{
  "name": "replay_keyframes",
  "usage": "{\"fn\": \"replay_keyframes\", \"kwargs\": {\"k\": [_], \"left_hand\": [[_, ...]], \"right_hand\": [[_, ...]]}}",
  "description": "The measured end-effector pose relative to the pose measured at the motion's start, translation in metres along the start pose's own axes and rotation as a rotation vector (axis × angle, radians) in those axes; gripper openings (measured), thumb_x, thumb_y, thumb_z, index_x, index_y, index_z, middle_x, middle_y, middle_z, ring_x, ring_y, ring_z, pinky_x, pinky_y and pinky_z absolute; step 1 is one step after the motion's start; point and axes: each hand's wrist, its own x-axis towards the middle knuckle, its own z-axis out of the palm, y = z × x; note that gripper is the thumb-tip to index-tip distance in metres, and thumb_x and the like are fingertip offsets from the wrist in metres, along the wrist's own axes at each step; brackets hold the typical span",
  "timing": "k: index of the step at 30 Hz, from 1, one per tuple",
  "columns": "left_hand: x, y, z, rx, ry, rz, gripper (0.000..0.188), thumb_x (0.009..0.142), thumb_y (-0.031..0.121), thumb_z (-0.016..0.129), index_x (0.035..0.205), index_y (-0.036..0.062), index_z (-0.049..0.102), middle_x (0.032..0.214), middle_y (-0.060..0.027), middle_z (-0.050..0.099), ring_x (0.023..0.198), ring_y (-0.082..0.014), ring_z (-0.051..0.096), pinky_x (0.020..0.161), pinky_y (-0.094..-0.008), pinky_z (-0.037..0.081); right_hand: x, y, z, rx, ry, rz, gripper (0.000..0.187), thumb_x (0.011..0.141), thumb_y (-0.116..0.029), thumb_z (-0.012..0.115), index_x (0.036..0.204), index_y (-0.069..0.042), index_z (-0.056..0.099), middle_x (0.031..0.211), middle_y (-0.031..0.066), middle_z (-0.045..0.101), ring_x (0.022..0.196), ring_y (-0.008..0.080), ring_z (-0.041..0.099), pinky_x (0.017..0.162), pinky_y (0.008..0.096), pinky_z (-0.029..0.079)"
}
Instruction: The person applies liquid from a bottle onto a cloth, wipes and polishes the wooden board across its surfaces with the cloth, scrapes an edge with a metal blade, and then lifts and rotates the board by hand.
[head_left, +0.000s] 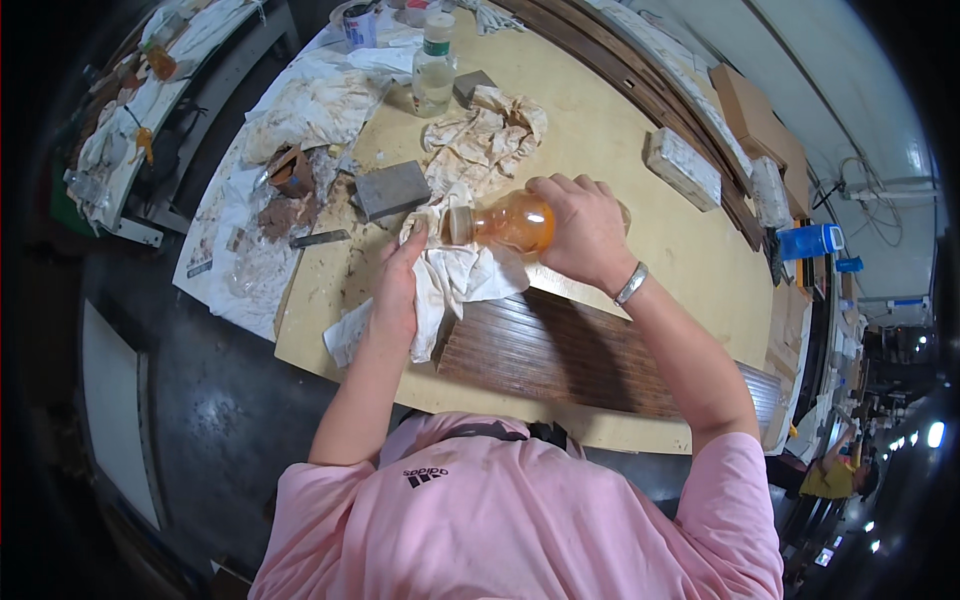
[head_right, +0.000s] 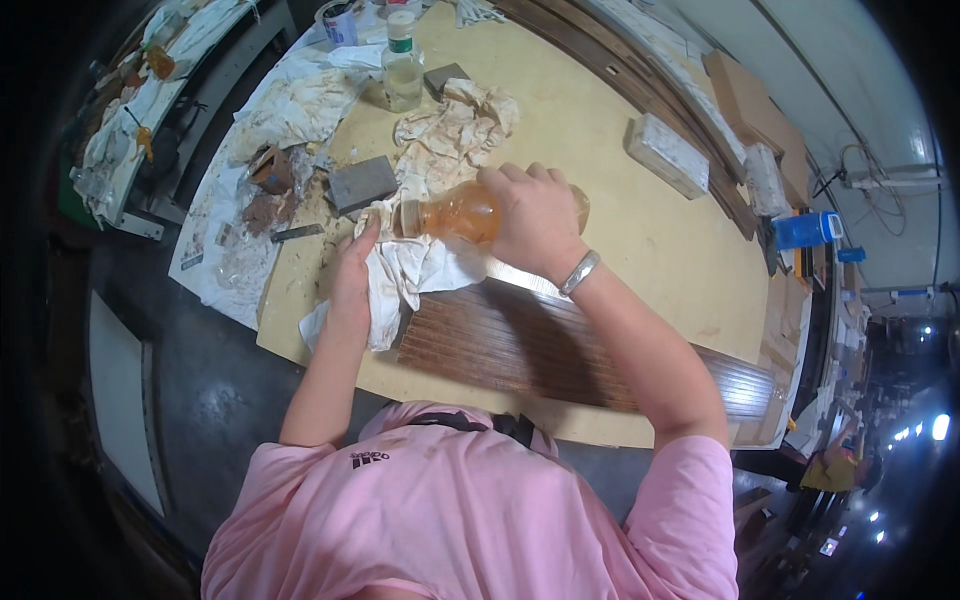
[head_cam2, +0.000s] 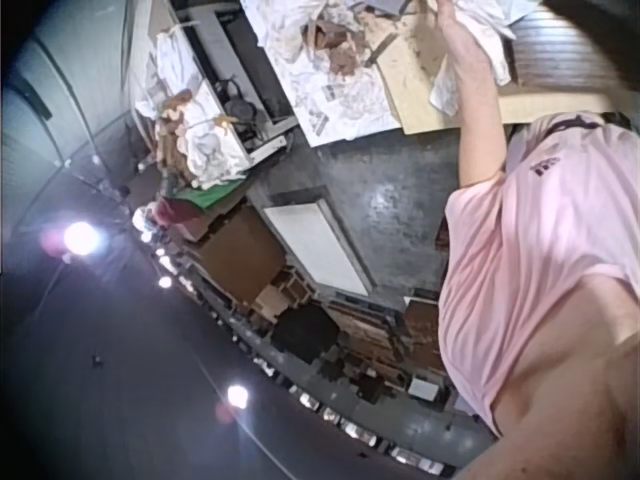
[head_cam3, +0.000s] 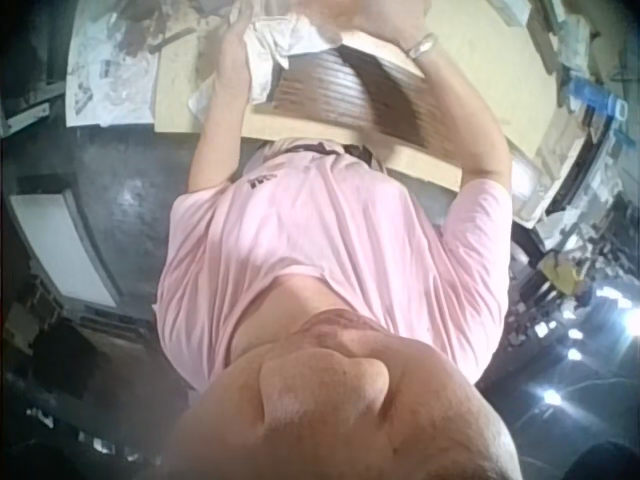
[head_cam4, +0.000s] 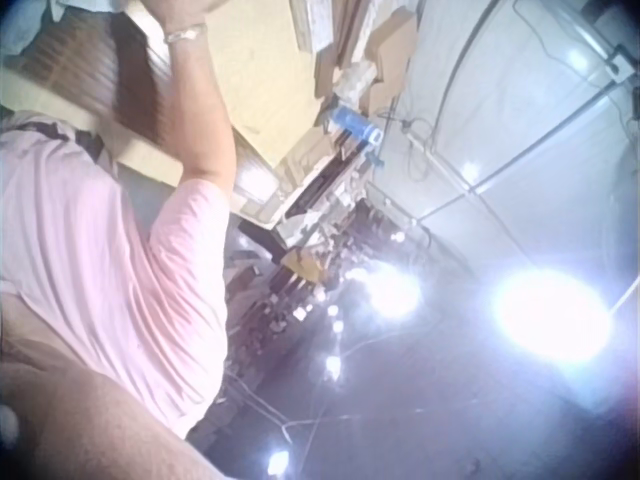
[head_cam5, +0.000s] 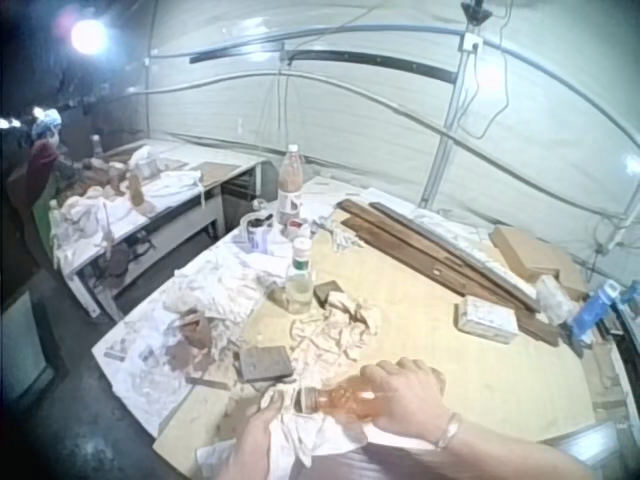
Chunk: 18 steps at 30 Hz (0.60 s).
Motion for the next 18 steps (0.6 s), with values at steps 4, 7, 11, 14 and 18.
{"fn": "replay_keyframes", "kwargs": {"k": [4, 7, 11, 14, 18], "left_hand": [[-0.001, 0.001, 0.002, 0.014, -0.028, 0.051, 0.032, 0.099, 0.018, 0.060, 0.125, -0.0012, 0.060, 0.115, -0.0113, 0.068, 0.099, -0.0204, 0.069, 0.087, -0.0348, 0.057], [0.002, -0.003, -0.005, 0.010, -0.072, 0.060, 0.032, 0.099, 0.017, 0.061, 0.124, -0.0025, 0.060, 0.114, -0.0112, 0.069, 0.099, -0.0199, 0.069, 0.086, -0.0343, 0.057], [0.001, -0.007, -0.008, -0.007, -0.078, 0.061, 0.032, 0.098, 0.017, 0.062, 0.123, -0.0032, 0.060, 0.114, -0.0111, 0.069, 0.100, -0.0195, 0.069, 0.086, -0.0337, 0.057], [0.000, -0.007, -0.010, -0.012, -0.097, 0.064, 0.031, 0.098, 0.017, 0.063, 0.122, -0.0027, 0.061, 0.114, -0.0113, 0.069, 0.100, -0.0194, 0.069, 0.085, -0.0331, 0.057], [0.001, -0.006, -0.013, -0.010, -0.093, 0.071, 0.031, 0.098, 0.019, 0.064, 0.121, -0.0023, 0.061, 0.113, -0.0115, 0.069, 0.099, -0.0191, 0.069, 0.085, -0.0330, 0.057]], "right_hand": [[0.000, 0.004, -0.011, -0.131, 0.076, 0.015, 0.046, 0.063, -0.005, 0.070, 0.109, -0.012, 0.065, 0.096, 0.0055, 0.067, 0.090, 0.0291, 0.061, 0.084, 0.0393, 0.046], [-0.002, 0.004, -0.016, -0.205, 0.086, 0.003, 0.046, 0.062, -0.003, 0.069, 0.108, -0.012, 0.065, 0.095, 0.0054, 0.067, 0.088, 0.0294, 0.061, 0.083, 0.0391, 0.046], [-0.003, 0.000, -0.018, -0.217, 0.086, -0.016, 0.046, 0.061, -0.001, 0.067, 0.107, -0.011, 0.065, 0.095, 0.0059, 0.067, 0.087, 0.0295, 0.061, 0.083, 0.0390, 0.046], [-0.002, 0.010, -0.011, -0.270, 0.128, -0.029, 0.041, 0.062, -0.009, 0.073, 0.101, -0.011, 0.065, 0.090, 0.0059, 0.065, 0.084, 0.0291, 0.060, 0.079, 0.0391, 0.045], [-0.002, 0.008, -0.016, -0.267, 0.069, 0.039, 0.044, 0.060, -0.001, 0.067, 0.104, -0.010, 0.065, 0.093, 0.0068, 0.067, 0.087, 0.0296, 0.061, 0.082, 0.0394, 0.046]]}}
